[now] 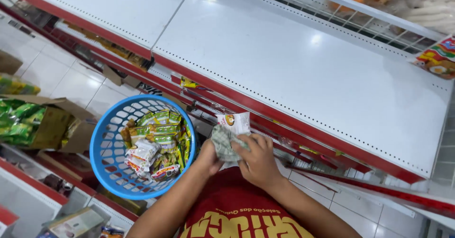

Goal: The person takes snack packets one at a time from a blue plastic basket and wipes each packet with a green cloth before placing it in rows on a store shelf. The person repeats this cycle, building up a display of snack packets on the shelf.

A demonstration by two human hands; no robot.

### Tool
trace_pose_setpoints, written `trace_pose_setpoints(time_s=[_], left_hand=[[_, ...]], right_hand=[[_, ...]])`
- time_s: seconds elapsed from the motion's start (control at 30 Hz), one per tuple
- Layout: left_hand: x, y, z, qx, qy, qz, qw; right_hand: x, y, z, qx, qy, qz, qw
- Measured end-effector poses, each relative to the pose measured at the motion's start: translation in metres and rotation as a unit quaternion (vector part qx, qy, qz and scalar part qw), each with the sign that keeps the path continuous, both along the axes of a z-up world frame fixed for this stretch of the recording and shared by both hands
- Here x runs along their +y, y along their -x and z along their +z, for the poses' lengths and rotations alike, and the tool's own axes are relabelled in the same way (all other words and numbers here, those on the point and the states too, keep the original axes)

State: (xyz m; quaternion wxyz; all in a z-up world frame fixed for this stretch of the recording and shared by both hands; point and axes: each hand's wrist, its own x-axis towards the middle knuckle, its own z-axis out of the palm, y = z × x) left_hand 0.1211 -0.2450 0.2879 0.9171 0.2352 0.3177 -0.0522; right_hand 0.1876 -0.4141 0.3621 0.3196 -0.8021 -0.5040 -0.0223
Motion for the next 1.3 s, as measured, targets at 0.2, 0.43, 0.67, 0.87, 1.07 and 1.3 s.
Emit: trace_pose_setpoints(time_s=[0.2, 0.43, 0.67, 0.87, 1.07, 1.3], left_hand=[[0.036, -0.016, -0.003, -0.082, 0.036, 0.023, 0.996], [0.027, -0.005, -0.037, -0.268, 0.248, -0.088, 0.927], [-0.041, -0.025, 0.027, -0.102, 0.211, -0.102, 0.967], [-0.045, -0.031, -0.012, -0.106, 0.217, 0.000, 0.970], [-0.015, -0.031, 0.026, -0.283, 0.235, 0.046, 0.929], [-0.039, -0.025, 0.052, -0.359, -0.185, 0.058, 0.913]], right_hand=[[-0.041, 0.016, -0.053, 0.110, -0.042, 0.057, 0.991], [-0.062, -0.004, -0.047, 0.241, -0.244, -0.181, 0.922], [-0.021, -0.027, 0.007, 0.049, -0.130, -0.197, 0.970], [-0.016, 0.004, -0.012, 0.098, -0.080, -0.070, 0.990], [-0.047, 0.021, -0.042, 0.234, -0.086, 0.074, 0.966], [-0.081, 0.009, -0.068, 0.804, -0.273, 0.165, 0.501]])
